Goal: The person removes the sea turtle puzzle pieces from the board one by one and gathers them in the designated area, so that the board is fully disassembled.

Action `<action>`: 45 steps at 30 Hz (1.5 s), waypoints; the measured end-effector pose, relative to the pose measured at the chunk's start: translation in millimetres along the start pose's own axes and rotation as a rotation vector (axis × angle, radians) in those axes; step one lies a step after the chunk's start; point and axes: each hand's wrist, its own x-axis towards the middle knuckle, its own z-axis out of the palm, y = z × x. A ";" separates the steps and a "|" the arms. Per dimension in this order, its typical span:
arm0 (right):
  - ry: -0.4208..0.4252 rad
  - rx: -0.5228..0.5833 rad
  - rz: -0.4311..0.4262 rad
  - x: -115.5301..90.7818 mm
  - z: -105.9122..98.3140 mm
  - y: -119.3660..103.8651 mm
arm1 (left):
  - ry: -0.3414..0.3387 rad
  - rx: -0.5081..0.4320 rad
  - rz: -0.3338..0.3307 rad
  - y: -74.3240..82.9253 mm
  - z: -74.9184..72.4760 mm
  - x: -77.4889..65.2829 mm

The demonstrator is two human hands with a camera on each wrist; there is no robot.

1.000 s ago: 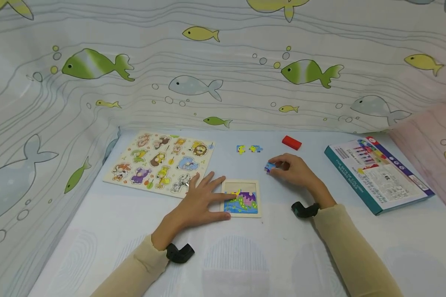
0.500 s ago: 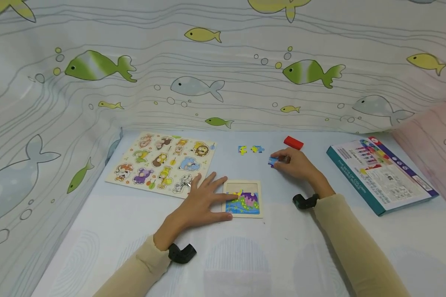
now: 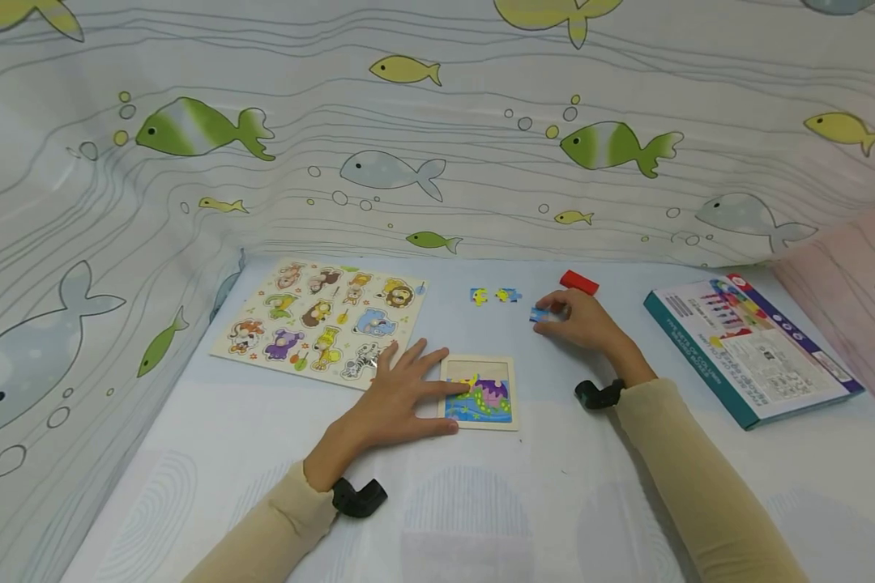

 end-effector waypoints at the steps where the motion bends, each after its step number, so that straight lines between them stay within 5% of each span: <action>1: 0.001 -0.006 0.007 1.2 -0.4 -0.2 | -0.004 0.001 -0.003 -0.2 -0.2 0.1; 35: -0.030 -0.070 0.028 25.4 -13.2 4.1 | -0.010 0.006 -0.002 0.4 0.3 0.3; 45: 0.045 0.065 0.001 10.8 -6.6 3.0 | -0.011 0.008 -0.007 -0.1 1.3 1.1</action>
